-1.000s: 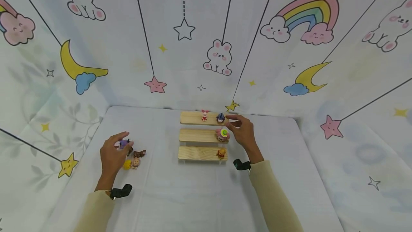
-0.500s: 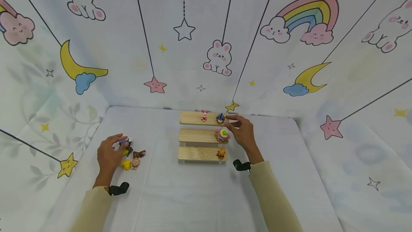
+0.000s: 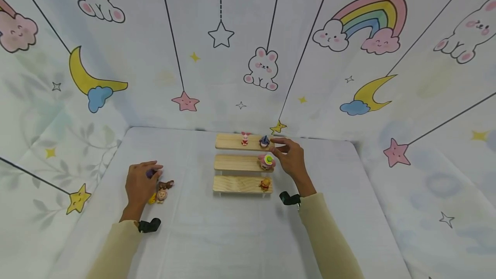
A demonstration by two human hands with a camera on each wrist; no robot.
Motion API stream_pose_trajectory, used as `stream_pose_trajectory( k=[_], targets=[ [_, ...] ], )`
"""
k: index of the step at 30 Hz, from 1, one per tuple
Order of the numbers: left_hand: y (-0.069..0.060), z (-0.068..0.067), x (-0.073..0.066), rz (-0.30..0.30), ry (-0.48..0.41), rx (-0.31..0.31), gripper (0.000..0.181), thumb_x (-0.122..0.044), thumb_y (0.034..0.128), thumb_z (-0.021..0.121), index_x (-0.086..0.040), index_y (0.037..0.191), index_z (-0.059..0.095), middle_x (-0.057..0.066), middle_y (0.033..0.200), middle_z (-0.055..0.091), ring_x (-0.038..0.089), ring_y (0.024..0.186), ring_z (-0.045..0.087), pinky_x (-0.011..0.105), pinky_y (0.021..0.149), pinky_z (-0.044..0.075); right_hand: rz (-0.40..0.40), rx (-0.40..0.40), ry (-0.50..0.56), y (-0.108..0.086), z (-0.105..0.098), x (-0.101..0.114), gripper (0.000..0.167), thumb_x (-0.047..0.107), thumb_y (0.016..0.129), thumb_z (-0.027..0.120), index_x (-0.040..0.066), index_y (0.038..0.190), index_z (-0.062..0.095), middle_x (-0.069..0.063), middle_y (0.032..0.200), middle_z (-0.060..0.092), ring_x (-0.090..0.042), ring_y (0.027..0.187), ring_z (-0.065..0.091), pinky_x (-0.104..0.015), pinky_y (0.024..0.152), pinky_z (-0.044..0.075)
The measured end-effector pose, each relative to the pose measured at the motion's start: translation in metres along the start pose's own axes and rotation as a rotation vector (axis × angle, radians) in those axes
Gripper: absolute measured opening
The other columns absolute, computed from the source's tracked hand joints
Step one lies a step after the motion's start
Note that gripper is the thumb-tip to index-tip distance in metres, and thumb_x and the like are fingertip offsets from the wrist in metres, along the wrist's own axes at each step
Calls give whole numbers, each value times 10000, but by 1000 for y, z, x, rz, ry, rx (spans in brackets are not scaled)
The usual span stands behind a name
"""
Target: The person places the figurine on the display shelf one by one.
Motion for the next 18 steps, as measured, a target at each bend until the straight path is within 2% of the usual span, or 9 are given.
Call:
stream_pose_trajectory(
  k=[6,10,14,16,18],
  targets=[
    [-1,-7,0,15,-55,-81,286,5,920,807,-30,1203,787,207,1355,715,431,1238,563,621,1021,458,-5,1,-14,0,0,1,306,284,977,790,220,1275,767,-45,1318,748,-275,1068,773,-510,887,629],
    [-1,-13,9,2,-63,-122,320,26,900,818,-32,1213,783,218,1347,719,448,1178,587,540,926,448,-6,2,-15,0,1,1,307,295,974,788,219,1270,768,-39,1308,750,-267,1060,774,-505,871,630],
    [-2,-17,21,-61,-53,-81,331,-14,920,813,-59,1246,779,204,1397,696,429,1189,613,390,883,441,-16,-1,-10,0,1,1,319,274,975,790,189,1282,766,-45,1311,748,-270,1053,774,-506,879,629],
    [-3,-19,23,-101,-55,-39,327,-52,942,805,-70,1267,773,201,1428,674,415,1221,629,261,880,455,-21,-4,-7,0,1,1,325,261,974,791,180,1287,765,-49,1314,748,-274,1049,775,-509,889,629],
    [-3,-20,25,-129,-57,2,329,-86,961,796,-83,1288,766,200,1451,655,398,1236,644,124,820,416,-25,-5,-10,-1,1,1,326,261,974,792,187,1290,764,-47,1319,747,-272,1046,775,-504,895,630]
  ],
)
Point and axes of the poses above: each hand's wrist, its own y-axis towards the middle knuckle, its own z-axis out of the palm, x = y × z, the point moved 1 cm from there along y, towards the middle knuckle
